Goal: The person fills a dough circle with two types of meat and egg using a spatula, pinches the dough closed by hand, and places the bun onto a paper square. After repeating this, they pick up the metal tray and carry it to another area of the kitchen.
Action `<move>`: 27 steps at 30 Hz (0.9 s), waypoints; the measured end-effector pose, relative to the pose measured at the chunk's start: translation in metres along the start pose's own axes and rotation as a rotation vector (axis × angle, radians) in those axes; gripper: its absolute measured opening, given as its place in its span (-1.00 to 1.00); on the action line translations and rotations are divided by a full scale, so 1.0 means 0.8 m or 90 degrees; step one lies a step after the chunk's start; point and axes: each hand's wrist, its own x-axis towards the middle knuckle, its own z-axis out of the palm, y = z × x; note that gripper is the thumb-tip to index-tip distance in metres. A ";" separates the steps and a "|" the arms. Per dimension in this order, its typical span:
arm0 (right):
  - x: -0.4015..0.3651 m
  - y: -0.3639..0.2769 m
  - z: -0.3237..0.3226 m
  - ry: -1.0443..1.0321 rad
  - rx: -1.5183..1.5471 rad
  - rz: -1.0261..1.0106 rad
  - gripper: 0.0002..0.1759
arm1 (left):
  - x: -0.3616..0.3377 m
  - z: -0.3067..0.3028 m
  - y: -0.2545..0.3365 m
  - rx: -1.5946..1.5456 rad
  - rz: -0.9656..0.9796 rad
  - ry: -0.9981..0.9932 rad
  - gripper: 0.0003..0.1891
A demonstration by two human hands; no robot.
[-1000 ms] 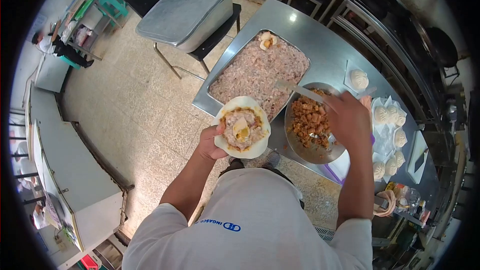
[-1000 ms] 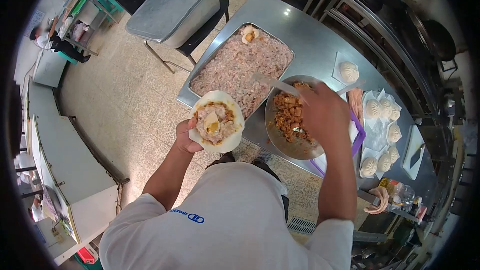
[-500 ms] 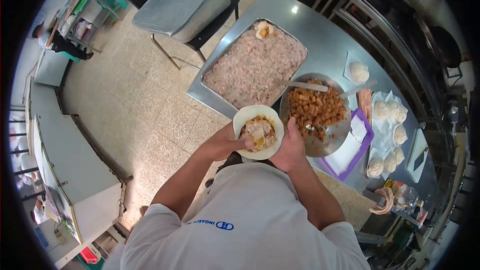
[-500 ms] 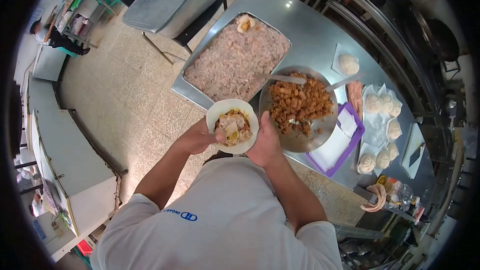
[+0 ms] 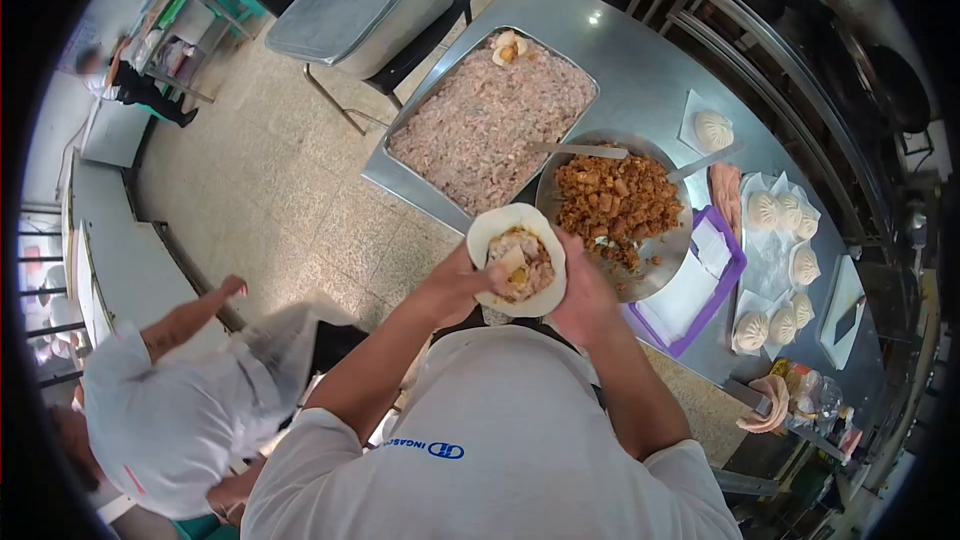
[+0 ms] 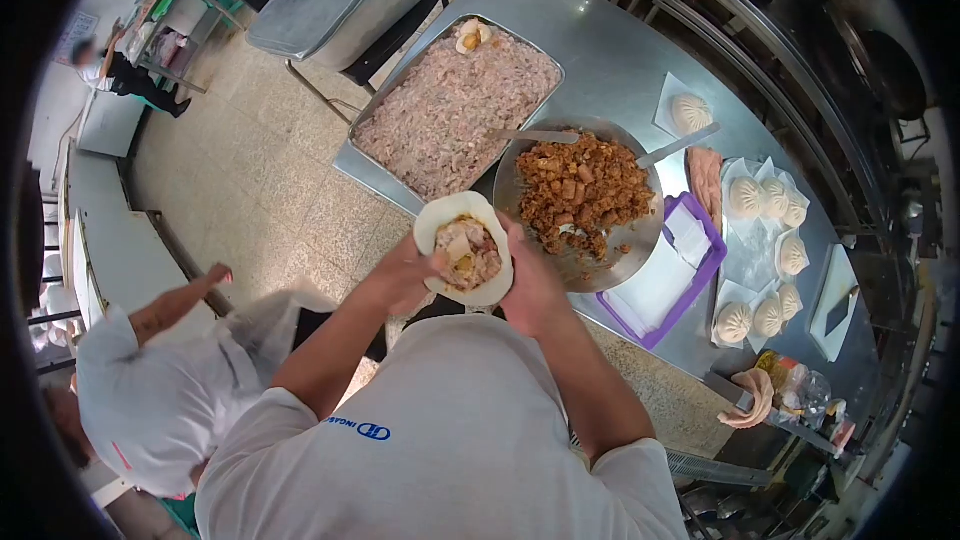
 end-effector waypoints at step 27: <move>0.057 0.044 0.043 0.081 -0.046 0.073 -0.30 | 0.004 -0.059 0.033 -0.088 -0.137 0.121 -0.36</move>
